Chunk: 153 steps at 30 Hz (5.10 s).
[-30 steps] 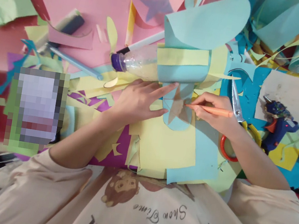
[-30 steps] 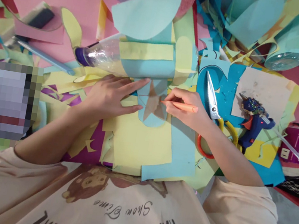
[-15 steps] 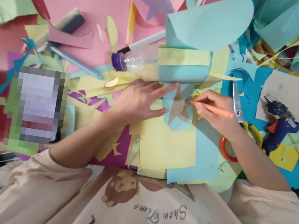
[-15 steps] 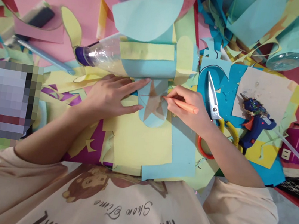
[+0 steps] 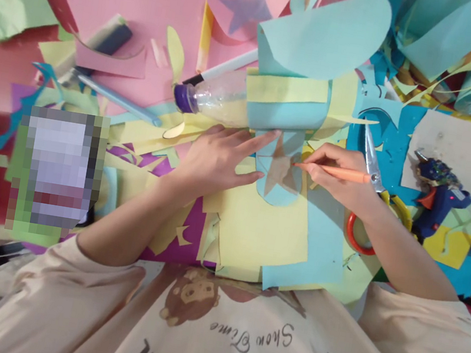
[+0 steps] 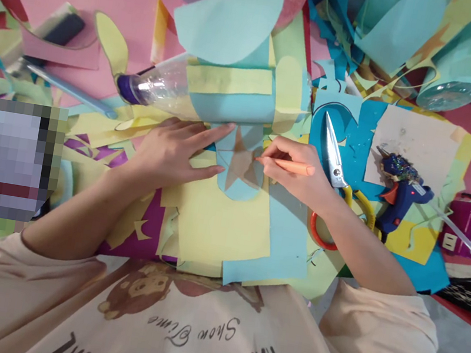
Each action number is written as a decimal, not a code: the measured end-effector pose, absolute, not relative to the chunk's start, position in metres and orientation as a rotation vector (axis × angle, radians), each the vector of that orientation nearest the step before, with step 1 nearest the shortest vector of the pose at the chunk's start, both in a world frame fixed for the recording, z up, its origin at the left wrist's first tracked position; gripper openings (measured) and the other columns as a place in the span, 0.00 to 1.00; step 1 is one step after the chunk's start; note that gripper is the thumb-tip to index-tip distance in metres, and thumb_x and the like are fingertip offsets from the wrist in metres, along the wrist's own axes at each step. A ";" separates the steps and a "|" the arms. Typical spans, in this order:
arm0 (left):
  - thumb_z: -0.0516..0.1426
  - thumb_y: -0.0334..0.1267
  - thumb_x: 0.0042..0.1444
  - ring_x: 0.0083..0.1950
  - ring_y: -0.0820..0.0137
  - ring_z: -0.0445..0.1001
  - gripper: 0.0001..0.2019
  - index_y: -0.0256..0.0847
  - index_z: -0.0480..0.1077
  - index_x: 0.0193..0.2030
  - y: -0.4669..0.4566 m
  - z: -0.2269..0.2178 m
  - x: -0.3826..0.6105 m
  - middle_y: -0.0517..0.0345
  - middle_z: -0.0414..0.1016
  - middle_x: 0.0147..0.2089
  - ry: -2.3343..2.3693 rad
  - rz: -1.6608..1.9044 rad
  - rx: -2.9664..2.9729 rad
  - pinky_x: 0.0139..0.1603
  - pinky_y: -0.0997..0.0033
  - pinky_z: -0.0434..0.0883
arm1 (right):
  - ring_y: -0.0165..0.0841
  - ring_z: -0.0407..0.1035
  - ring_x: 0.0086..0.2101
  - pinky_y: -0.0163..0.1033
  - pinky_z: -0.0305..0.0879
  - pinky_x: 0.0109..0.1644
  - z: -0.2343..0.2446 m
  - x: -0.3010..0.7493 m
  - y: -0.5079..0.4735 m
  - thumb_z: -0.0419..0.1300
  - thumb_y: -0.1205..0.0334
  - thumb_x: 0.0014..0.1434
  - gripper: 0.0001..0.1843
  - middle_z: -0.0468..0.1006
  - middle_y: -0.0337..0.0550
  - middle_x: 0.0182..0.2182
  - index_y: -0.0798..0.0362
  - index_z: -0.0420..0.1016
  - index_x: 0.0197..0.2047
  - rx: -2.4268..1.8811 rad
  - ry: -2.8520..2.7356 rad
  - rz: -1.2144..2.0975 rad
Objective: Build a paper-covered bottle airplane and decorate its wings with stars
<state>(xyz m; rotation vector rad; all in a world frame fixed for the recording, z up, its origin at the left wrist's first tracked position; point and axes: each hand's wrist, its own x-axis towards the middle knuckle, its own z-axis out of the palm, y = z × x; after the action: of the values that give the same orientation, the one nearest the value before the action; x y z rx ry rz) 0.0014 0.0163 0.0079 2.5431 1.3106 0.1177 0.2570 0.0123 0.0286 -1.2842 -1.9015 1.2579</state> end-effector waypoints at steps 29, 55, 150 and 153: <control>0.54 0.49 0.60 0.44 0.61 0.75 0.30 0.46 0.59 0.68 0.016 0.009 0.002 0.54 0.77 0.41 1.309 0.123 2.558 0.46 0.64 0.69 | 0.26 0.61 0.23 0.34 0.51 0.25 0.028 0.258 0.012 0.61 0.57 0.59 0.08 0.73 0.37 0.24 0.52 0.73 0.31 -1.324 -1.903 1.165; 0.56 0.48 0.60 0.45 0.61 0.75 0.31 0.46 0.58 0.69 0.016 0.008 0.002 0.54 0.76 0.43 1.304 0.124 2.555 0.47 0.64 0.69 | 0.25 0.61 0.23 0.35 0.51 0.25 0.030 0.259 0.012 0.61 0.61 0.59 0.08 0.73 0.35 0.23 0.52 0.73 0.29 -1.367 -1.897 1.140; 0.55 0.48 0.60 0.44 0.59 0.76 0.30 0.45 0.60 0.68 0.016 0.009 0.003 0.51 0.77 0.43 1.272 0.160 2.580 0.45 0.62 0.69 | 0.33 0.74 0.38 0.35 0.66 0.40 0.029 0.230 0.009 0.60 0.53 0.62 0.15 0.81 0.44 0.41 0.54 0.78 0.46 -1.160 -1.870 1.535; 0.55 0.48 0.59 0.44 0.59 0.76 0.30 0.44 0.59 0.68 0.016 0.009 0.003 0.51 0.77 0.43 1.270 0.139 2.582 0.45 0.62 0.69 | 0.32 0.72 0.36 0.34 0.64 0.38 0.029 0.229 0.009 0.60 0.55 0.62 0.14 0.81 0.43 0.40 0.53 0.78 0.46 -1.187 -1.890 1.480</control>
<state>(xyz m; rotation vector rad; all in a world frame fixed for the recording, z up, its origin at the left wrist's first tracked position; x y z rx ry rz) 0.0029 0.0163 0.0092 2.5822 1.2702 0.1388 0.2292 0.0088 0.0292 -1.1870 -1.8902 1.4798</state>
